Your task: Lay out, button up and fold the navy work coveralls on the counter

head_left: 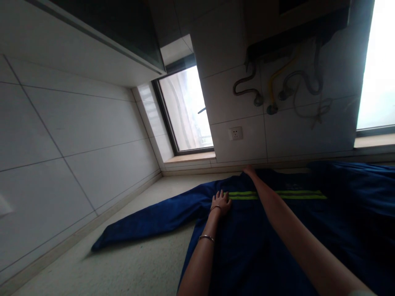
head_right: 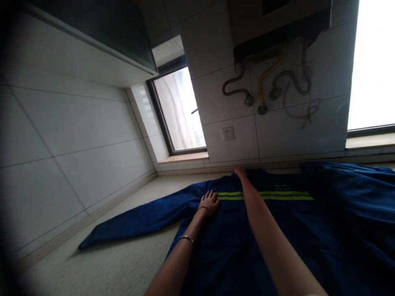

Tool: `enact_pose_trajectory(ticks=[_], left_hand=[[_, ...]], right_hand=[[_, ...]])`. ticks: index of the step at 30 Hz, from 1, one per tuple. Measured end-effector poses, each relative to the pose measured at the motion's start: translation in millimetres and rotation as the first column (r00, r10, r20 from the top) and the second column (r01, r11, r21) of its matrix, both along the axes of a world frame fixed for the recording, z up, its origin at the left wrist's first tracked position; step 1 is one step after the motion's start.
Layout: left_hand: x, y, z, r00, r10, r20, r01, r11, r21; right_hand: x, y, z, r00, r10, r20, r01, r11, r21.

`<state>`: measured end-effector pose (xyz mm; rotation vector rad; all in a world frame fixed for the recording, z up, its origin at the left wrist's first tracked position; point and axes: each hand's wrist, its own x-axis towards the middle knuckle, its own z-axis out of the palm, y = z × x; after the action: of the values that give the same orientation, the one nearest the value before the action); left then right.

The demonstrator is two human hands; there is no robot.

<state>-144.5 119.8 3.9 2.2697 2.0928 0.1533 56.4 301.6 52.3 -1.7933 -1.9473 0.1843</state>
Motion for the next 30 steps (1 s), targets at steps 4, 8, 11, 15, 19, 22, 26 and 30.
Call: enact_pose_trajectory(ticks=[4, 8, 11, 15, 19, 22, 26, 30], left_hand=[[-0.5, 0.2, -0.5, 1.000, -0.015, 0.003, 0.015, 1.000, 0.008], [-1.1, 1.2, -0.9, 1.000, -0.025, 0.005, 0.025, 1.000, 0.002], [-0.3, 0.6, 0.6, 1.000, -0.023, 0.017, 0.024, 1.000, -0.016], [2.2, -1.7, 4.1, 1.000, 0.010, 0.021, -0.010, 0.999, -0.041], [4.5, -1.7, 6.4, 1.000, 0.022, -0.011, -0.023, 0.998, -0.055], [5.6, -0.6, 8.1, 1.000, 0.017, -0.025, -0.019, 0.996, -0.084], [5.8, 0.4, 9.1, 0.998, 0.030, -0.049, -0.035, 0.994, -0.104], [5.2, 1.8, 7.0, 0.998, 0.033, -0.060, -0.037, 0.997, -0.066]], right_hand=[[7.3, -3.3, -8.7, 1.000, -0.024, -0.014, 0.024, 1.000, -0.009], [2.7, -16.5, -20.7, 0.999, 0.022, 0.024, -0.021, 0.999, -0.029], [-16.3, -24.7, -17.5, 0.996, 0.049, 0.073, -0.048, 0.999, -0.014], [-59.8, -37.2, -12.0, 0.982, 0.139, 0.129, -0.137, 0.990, -0.028], [-97.3, -55.1, -27.4, 0.934, 0.333, 0.128, -0.307, 0.933, -0.187], [-103.7, -65.1, -37.8, 0.907, 0.410, 0.101, -0.376, 0.893, -0.248], [-91.9, -77.3, -32.7, 0.896, 0.435, 0.085, -0.411, 0.888, -0.207], [-59.9, -100.1, -20.1, 0.899, 0.425, 0.107, -0.418, 0.905, -0.086]])
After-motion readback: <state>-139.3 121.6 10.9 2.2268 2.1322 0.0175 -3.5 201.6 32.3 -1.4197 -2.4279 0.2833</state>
